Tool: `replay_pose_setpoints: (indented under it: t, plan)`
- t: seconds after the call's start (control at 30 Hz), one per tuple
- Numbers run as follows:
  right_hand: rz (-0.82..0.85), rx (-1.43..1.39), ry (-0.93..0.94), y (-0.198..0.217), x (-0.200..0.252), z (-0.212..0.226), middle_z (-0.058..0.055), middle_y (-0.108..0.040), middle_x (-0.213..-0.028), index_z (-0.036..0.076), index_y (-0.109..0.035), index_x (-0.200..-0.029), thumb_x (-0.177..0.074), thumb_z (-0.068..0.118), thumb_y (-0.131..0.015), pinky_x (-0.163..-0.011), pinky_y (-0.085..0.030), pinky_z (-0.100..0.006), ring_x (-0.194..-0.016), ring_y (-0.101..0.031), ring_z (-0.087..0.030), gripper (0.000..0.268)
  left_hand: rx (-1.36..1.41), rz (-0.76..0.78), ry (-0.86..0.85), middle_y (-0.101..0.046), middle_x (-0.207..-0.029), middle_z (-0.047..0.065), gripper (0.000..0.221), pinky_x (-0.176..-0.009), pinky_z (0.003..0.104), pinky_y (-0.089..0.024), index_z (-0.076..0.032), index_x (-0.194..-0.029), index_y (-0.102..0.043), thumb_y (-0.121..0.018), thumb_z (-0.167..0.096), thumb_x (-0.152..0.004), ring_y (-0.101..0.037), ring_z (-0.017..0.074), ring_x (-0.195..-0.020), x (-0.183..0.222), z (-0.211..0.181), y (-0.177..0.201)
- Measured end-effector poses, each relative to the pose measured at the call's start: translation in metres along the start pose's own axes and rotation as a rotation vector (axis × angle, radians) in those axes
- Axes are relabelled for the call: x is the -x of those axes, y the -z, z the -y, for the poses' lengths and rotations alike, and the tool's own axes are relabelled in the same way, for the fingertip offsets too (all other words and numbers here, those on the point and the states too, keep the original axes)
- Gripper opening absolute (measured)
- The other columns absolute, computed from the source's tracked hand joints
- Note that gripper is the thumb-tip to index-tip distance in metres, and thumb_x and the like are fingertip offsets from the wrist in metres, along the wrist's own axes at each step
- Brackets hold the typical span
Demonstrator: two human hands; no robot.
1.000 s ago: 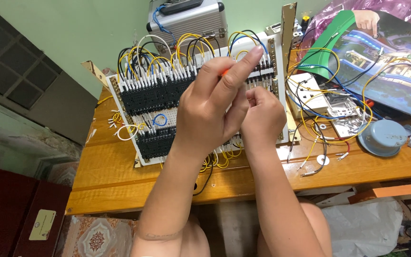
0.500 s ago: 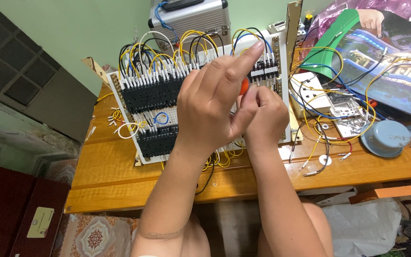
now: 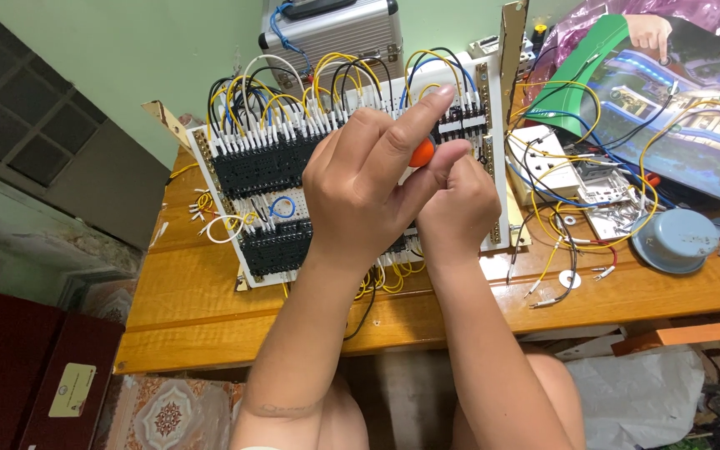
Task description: A person is shown installing and securing jumper wires into a large terminal block assembly on a wooden workbench using a screwdriver.
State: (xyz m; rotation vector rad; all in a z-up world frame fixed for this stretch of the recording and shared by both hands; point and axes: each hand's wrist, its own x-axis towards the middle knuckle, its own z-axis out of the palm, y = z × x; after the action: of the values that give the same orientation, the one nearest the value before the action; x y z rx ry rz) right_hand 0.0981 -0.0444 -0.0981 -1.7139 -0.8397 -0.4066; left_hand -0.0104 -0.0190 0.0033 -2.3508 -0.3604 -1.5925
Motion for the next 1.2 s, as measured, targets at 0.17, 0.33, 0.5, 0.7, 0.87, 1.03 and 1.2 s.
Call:
replay_pose_setpoints:
  t: [0.17,0.33,0.5,0.7,0.87,1.03,1.2]
  plan:
    - [-0.044,-0.003,0.070,-0.006,-0.001,-0.006,-0.007,-0.052,-0.065,0.010,-0.039,-0.070,-0.094,0.013,-0.059,-0.052,-0.028,-0.047,-0.059,-0.047,-0.034,0.031,0.001,0.019,0.030,-0.056,-0.089,-0.003,0.041,-0.066,0.034,-0.050,-0.027,-0.142,-0.062,-0.077,-0.045,-0.108,-0.050,0.0179,-0.071,-0.002,0.001,0.001]
    - [0.049,-0.017,-0.070,0.002,-0.002,-0.003,-0.001,-0.048,-0.063,0.013,-0.037,-0.068,-0.088,0.016,-0.060,-0.053,-0.027,-0.041,-0.059,-0.040,-0.025,0.030,0.078,0.015,0.023,-0.063,-0.092,-0.005,0.034,-0.069,0.033,-0.054,-0.022,-0.138,-0.062,-0.074,-0.037,-0.109,-0.061,0.0151,-0.079,-0.004,-0.001,0.004]
    - [0.071,-0.007,-0.118,0.004,-0.005,0.000,-0.003,-0.047,-0.062,0.013,-0.036,-0.067,-0.094,0.023,-0.058,-0.053,-0.027,-0.043,-0.058,-0.040,-0.026,0.037,0.074,0.014,0.040,-0.064,-0.100,-0.002,0.036,-0.068,0.032,-0.053,-0.023,-0.139,-0.061,-0.074,-0.038,-0.110,-0.063,0.0151,-0.081,-0.001,0.000,0.002]
    - [0.075,-0.018,-0.143,0.003,-0.005,0.001,-0.002,-0.052,-0.064,0.013,-0.043,-0.066,-0.093,0.024,-0.061,-0.053,-0.029,-0.043,-0.059,-0.044,-0.027,0.034,0.087,0.003,0.037,-0.060,-0.097,-0.002,0.037,-0.066,0.028,-0.054,-0.024,-0.137,-0.063,-0.081,-0.038,-0.107,-0.060,0.0113,-0.077,-0.001,-0.002,0.001]
    - [-0.011,-0.037,-0.005,-0.002,-0.004,0.000,-0.003,-0.051,-0.060,0.011,-0.045,-0.065,-0.095,0.021,-0.064,-0.050,-0.026,-0.041,-0.056,-0.043,-0.024,0.036,0.076,-0.004,0.021,-0.060,-0.097,-0.001,0.036,-0.065,0.029,-0.053,-0.024,-0.136,-0.064,-0.080,-0.037,-0.107,-0.059,0.0124,-0.077,0.001,-0.002,0.000]
    - [-0.153,0.061,0.150,-0.018,-0.001,-0.019,-0.007,-0.059,-0.062,0.010,-0.061,-0.069,-0.093,0.021,-0.074,-0.046,-0.031,-0.042,-0.052,-0.051,-0.028,0.029,0.047,-0.100,-0.065,-0.076,-0.111,-0.001,0.059,-0.073,0.029,-0.061,-0.025,-0.147,-0.044,-0.080,-0.048,-0.107,-0.076,0.0124,-0.090,0.004,0.004,-0.008]
    - [-0.123,0.041,0.120,-0.011,-0.003,-0.010,-0.006,-0.058,-0.063,0.011,-0.060,-0.068,-0.088,0.022,-0.078,-0.047,-0.032,-0.042,-0.054,-0.050,-0.027,0.030,0.327,-0.016,-0.035,-0.070,-0.129,0.010,0.035,-0.091,0.034,-0.066,-0.012,-0.131,-0.052,-0.075,-0.022,-0.106,-0.079,0.0255,-0.115,-0.007,-0.002,0.004]
